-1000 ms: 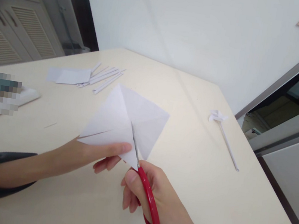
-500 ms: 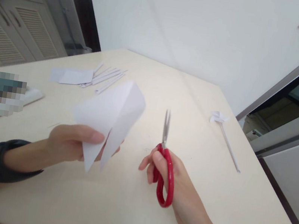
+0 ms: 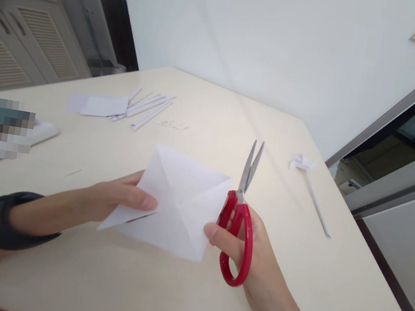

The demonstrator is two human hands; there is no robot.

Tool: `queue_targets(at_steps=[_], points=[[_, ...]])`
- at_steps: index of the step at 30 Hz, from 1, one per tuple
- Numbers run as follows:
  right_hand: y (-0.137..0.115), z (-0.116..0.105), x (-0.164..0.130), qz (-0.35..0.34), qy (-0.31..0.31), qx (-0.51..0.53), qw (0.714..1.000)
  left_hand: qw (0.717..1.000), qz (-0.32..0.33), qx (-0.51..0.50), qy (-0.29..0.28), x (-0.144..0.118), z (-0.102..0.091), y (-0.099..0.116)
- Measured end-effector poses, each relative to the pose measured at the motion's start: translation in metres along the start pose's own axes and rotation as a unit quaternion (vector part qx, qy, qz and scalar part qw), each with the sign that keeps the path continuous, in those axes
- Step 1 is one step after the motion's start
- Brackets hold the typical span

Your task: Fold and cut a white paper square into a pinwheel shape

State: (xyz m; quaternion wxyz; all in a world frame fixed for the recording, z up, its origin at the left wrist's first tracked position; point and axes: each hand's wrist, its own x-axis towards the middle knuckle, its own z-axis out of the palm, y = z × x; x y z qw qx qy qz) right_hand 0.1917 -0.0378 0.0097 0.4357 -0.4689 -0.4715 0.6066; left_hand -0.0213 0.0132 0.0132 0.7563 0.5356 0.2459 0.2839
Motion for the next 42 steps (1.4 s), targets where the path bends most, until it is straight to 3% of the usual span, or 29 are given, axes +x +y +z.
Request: queue_targets(at_steps=[3, 5, 10, 14, 19, 25, 30, 34, 37, 42], points=[[-0.002, 0.002, -0.001, -0.013, 0.023, -0.004, 1.0, 0.999, 0.011, 0.004, 0.05, 0.005, -0.004, -0.001], [-0.002, 0.001, -0.002, 0.0, 0.042, -0.019, 0.999, 0.998, 0.042, 0.016, 0.051, 0.007, -0.005, 0.0], [0.004, -0.002, 0.001, -0.031, 0.09, 0.004, 0.995, 0.993, 0.081, 0.081, -0.013, 0.011, 0.001, 0.0], [0.005, 0.0, 0.001, -0.051, 0.063, 0.03, 0.996, 0.986, 0.016, 0.155, -0.058, 0.01, 0.009, -0.002], [0.005, 0.004, -0.003, -0.009, 0.034, 0.016, 0.999, 0.973, -0.011, 0.23, 0.0, 0.007, 0.015, -0.011], [0.006, 0.004, -0.001, -0.014, 0.054, 0.003, 0.998, 0.957, -0.024, 0.28, 0.073, 0.005, 0.02, -0.006], [0.009, -0.003, -0.002, -0.044, -0.018, 0.035, 0.998, 0.96, 0.052, 0.228, 0.156, 0.002, 0.016, -0.002], [0.028, -0.012, -0.004, -0.037, -0.164, 0.033, 0.985, 0.96, 0.156, 0.132, 0.191, -0.001, 0.011, -0.008], [0.034, -0.009, -0.004, -0.023, -0.246, 0.021, 0.969, 0.962, 0.172, 0.082, 0.196, -0.002, 0.01, -0.01], [0.022, 0.004, -0.004, -0.019, -0.265, -0.016, 0.964, 0.957, 0.161, 0.09, 0.226, 0.0, 0.01, -0.006]])
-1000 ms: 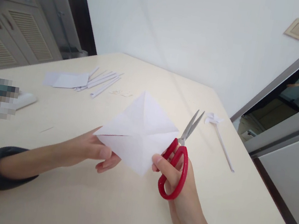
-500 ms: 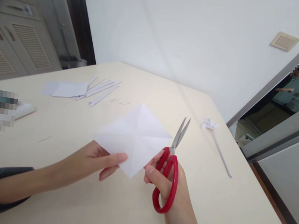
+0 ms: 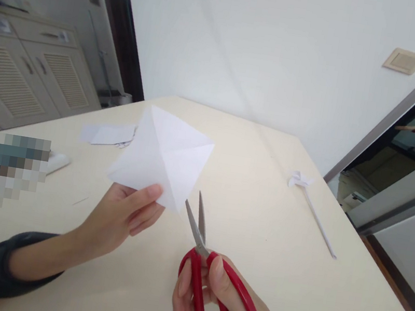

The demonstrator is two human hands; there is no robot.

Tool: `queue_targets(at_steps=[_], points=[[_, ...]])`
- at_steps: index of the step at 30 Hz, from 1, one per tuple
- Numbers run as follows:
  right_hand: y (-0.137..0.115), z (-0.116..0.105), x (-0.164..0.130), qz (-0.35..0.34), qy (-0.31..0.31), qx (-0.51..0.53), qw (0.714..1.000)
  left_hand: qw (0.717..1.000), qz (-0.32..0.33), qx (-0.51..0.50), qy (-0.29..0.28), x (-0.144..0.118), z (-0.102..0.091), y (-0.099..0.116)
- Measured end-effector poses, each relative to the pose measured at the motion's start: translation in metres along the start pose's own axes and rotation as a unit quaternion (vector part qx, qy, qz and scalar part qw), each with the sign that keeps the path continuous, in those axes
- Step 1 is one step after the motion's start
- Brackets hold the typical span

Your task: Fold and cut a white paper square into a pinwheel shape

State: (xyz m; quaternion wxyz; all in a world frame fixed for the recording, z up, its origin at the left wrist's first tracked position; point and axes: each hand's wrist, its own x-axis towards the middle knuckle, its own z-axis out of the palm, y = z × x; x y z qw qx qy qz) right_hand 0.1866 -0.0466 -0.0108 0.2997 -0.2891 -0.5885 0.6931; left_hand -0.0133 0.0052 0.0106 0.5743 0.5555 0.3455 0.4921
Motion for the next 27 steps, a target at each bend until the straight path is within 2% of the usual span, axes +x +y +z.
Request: queue_targets(at_steps=[4, 7, 10, 16, 24, 27], points=[[-0.012, 0.005, 0.002, -0.037, -0.006, -0.081, 0.996, 0.998, -0.021, 0.064, 0.011, 0.001, 0.001, 0.002], [-0.015, 0.007, 0.003, -0.029, 0.002, -0.1, 0.995, 0.992, -0.053, 0.111, -0.012, -0.001, 0.006, 0.003], [-0.014, 0.008, 0.002, -0.013, 0.019, -0.117, 0.993, 0.988, -0.065, 0.142, -0.003, -0.004, 0.011, 0.005], [-0.008, 0.007, -0.002, 0.016, 0.053, -0.135, 0.989, 0.986, -0.052, 0.157, -0.006, -0.007, 0.01, 0.002], [-0.01, 0.005, -0.001, 0.021, 0.05, -0.13, 0.99, 0.984, -0.074, 0.162, -0.006, -0.005, 0.013, 0.01], [-0.009, 0.004, -0.001, 0.023, 0.037, -0.12, 0.992, 0.984, -0.062, 0.165, 0.007, -0.006, 0.013, 0.008]])
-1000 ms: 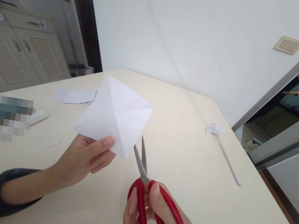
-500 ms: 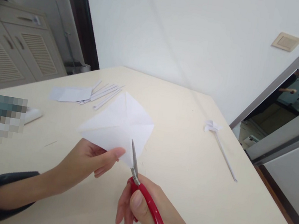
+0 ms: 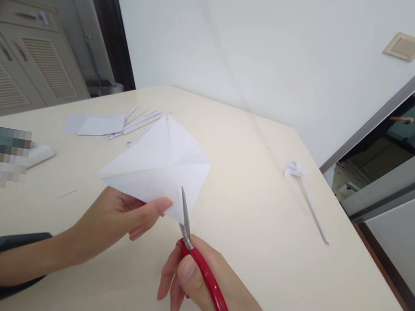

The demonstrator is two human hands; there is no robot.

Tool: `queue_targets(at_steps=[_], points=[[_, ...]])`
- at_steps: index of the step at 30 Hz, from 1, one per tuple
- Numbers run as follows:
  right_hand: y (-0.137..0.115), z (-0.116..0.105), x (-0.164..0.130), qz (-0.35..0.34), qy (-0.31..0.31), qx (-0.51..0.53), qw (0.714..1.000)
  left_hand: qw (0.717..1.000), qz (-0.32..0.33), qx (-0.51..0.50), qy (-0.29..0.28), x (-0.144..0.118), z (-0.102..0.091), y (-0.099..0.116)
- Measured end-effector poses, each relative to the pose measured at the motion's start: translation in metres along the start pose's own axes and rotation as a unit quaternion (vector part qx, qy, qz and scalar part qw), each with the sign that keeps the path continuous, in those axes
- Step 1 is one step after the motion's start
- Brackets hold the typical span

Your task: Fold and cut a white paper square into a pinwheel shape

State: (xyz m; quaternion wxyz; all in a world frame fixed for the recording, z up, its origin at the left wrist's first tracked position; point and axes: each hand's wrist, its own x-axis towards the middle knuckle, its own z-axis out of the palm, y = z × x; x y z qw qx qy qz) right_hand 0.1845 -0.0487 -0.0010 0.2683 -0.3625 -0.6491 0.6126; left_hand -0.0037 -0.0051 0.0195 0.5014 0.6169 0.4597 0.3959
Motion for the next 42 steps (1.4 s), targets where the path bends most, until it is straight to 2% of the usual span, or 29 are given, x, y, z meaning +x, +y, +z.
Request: queue_targets(at_steps=[4, 12, 28, 42], points=[[0.0037, 0.0011, -0.0002, 0.007, -0.016, 0.017, 1.0, 1.0, 0.015, 0.008, 0.017, -0.0002, 0.0004, -0.0067], [0.0046, 0.0004, 0.0009, -0.009, -0.029, 0.043, 0.999, 1.0, 0.018, 0.015, 0.012, -0.0001, 0.001, -0.0062], [0.0044, 0.0048, -0.0007, -0.033, -0.017, 0.078, 0.996, 1.0, 0.008, -0.001, -0.012, 0.0011, -0.0002, -0.0084], [0.0061, 0.0056, 0.0019, -0.039, 0.003, -0.006, 0.999, 1.0, 0.009, -0.012, -0.026, 0.0013, -0.0001, -0.011]])
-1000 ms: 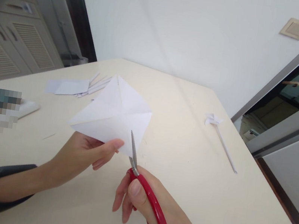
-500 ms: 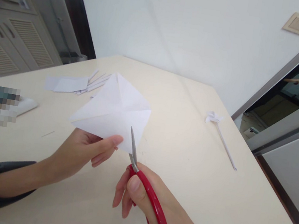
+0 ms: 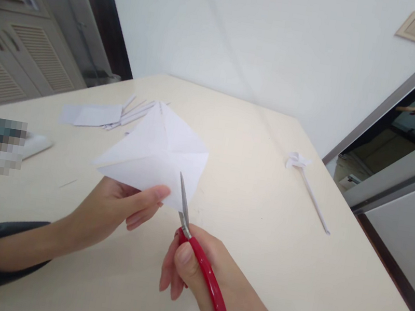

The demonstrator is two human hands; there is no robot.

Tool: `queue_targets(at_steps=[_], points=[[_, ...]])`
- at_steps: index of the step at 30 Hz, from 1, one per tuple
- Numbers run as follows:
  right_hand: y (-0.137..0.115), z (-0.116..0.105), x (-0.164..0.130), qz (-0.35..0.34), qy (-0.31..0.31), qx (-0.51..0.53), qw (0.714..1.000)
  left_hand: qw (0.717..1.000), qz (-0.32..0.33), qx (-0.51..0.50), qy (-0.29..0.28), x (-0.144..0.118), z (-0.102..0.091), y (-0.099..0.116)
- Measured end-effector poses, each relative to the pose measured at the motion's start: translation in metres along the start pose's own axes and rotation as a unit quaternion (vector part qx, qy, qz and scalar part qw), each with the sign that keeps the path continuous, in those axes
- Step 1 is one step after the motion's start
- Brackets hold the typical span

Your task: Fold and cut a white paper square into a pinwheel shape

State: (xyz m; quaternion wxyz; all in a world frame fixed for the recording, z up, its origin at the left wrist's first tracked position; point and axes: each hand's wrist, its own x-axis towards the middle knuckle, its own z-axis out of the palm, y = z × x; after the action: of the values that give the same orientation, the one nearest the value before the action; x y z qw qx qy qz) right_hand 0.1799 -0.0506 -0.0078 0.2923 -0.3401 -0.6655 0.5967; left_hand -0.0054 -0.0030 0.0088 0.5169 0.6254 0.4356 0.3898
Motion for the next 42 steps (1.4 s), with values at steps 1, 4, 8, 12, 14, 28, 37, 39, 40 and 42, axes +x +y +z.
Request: queue_targets(at_steps=[1, 4, 8, 12, 14, 28, 37, 39, 40, 42], points=[[0.0, 0.0, 0.0, 0.003, -0.002, -0.001, 1.0, 1.0, 0.002, 0.002, 0.0, 0.0, 0.0, 0.0], [0.0, 0.001, -0.001, 0.004, -0.004, 0.003, 1.0, 1.0, 0.016, 0.01, 0.004, 0.0, 0.0, 0.001], [0.002, 0.002, -0.002, 0.003, -0.008, 0.017, 1.0, 1.0, 0.021, 0.018, 0.002, 0.0, 0.0, 0.003], [0.003, 0.002, -0.003, 0.007, -0.006, 0.007, 1.0, 1.0, 0.009, 0.025, 0.002, -0.001, 0.0, 0.003], [0.0, 0.002, -0.003, 0.005, -0.006, 0.008, 1.0, 1.0, 0.005, 0.024, 0.002, -0.001, -0.001, 0.003], [-0.006, 0.001, -0.001, 0.02, 0.001, 0.042, 0.999, 1.0, -0.005, -0.002, -0.03, -0.002, -0.001, 0.0], [-0.008, 0.0, 0.001, 0.026, 0.005, 0.011, 1.0, 0.999, 0.007, -0.01, -0.034, -0.002, -0.001, 0.001], [-0.007, 0.0, 0.001, 0.025, 0.009, 0.004, 1.0, 0.999, 0.007, -0.015, -0.034, -0.002, -0.001, 0.001], [-0.007, 0.0, 0.001, 0.026, 0.011, 0.001, 1.0, 0.999, 0.008, -0.017, -0.034, -0.002, 0.0, 0.001], [-0.008, 0.001, 0.001, 0.024, 0.015, -0.003, 1.0, 0.999, 0.011, -0.018, -0.035, -0.002, 0.0, 0.001]])
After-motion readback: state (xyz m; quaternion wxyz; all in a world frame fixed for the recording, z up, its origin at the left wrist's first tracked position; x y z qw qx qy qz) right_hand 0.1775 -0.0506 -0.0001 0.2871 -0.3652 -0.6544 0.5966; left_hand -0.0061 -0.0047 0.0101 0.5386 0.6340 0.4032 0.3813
